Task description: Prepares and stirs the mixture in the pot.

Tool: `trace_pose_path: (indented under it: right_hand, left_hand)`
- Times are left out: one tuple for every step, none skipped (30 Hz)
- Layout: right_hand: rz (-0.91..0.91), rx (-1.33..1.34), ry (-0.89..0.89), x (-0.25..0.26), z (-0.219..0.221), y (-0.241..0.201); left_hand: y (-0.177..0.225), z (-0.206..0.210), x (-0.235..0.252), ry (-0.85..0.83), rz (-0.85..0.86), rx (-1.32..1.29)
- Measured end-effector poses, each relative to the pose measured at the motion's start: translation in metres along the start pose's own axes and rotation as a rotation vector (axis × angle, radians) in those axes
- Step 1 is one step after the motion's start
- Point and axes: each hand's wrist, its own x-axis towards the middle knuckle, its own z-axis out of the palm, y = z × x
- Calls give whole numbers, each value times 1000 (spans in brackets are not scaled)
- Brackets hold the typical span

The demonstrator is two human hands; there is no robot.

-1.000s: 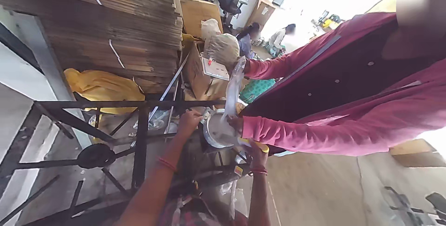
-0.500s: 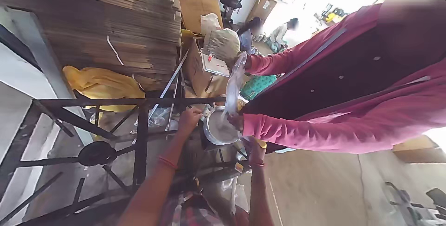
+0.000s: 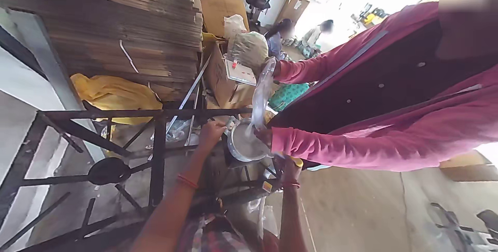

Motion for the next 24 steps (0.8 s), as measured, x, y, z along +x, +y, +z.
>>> trace_pose_path:
  right_hand:
    - [3, 22, 20, 1, 4, 3]
    - [2, 35, -6, 0, 6, 5]
    - [-4, 36, -75, -4, 6, 5]
    - [-18, 33, -158, -7, 3, 3]
    - [-35, 29, -226, -8, -2, 1]
    - [-49, 29, -248, -8, -7, 0]
    - [-52, 28, -224, -5, -11, 2]
    - [-43, 34, -173, -2, -13, 6]
    - [-34, 47, -125, 1, -12, 11]
    - [-32, 53, -95, 3, -10, 14]
    - [-24, 51, -100, 2, -8, 15]
    - [-22, 45, -139, 0, -7, 13]
    - [-24, 32, -194, -2, -7, 10]
    - [-38, 9, -250, -1, -11, 7]
    - [-62, -11, -281, 1, -18, 5]
    - [-86, -32, -275, 5, -23, 5]
    - [-102, -57, -232, 8, -25, 5]
    - [-114, -76, -174, 10, -24, 7]
    - [-122, -76, -142, 13, -22, 11]
    - [-137, -67, -146, 14, -20, 17]
    - [-148, -52, -188, 13, -19, 20]
    - [-154, -31, -248, 9, -18, 20]
    - [-155, -18, -310, 7, -19, 20]
    - [-153, -12, -353, 7, -23, 20]
  left_hand:
    - [1, 0, 0, 0, 2, 2]
    - [1, 1, 0, -2, 4, 3]
    - [1, 1, 0, -4, 5, 4]
    - [1, 1, 2, -5, 3, 6]
    - [0, 0, 3, -5, -3, 13]
    - [0, 0, 3, -4, -7, 15]
    - [0, 0, 2, -1, -5, 19]
    - [0, 0, 1, -1, -3, 26]
    - [1, 1, 0, -4, -3, 36]
    - [2, 1, 0, -4, -3, 45]
    - [3, 1, 1, -4, 0, 49]
    - [3, 1, 1, -6, -3, 50]
    - [3, 0, 3, -7, -8, 49]
    - [2, -1, 4, -15, -15, 48]
    - [1, -1, 5, -20, -15, 49]
    - [0, -1, 5, -21, -9, 51]
    - [-1, 0, 4, -14, 2, 47]
    - [-2, 1, 2, -3, 17, 36]
    - [-3, 2, 2, 3, 28, 33]
    - [-2, 2, 2, 3, 30, 33]
    - [-1, 2, 2, 0, 27, 36]
    - [0, 1, 3, -2, 23, 36]
    - [0, 0, 3, -4, 19, 37]
    - [0, -1, 3, -6, 15, 41]
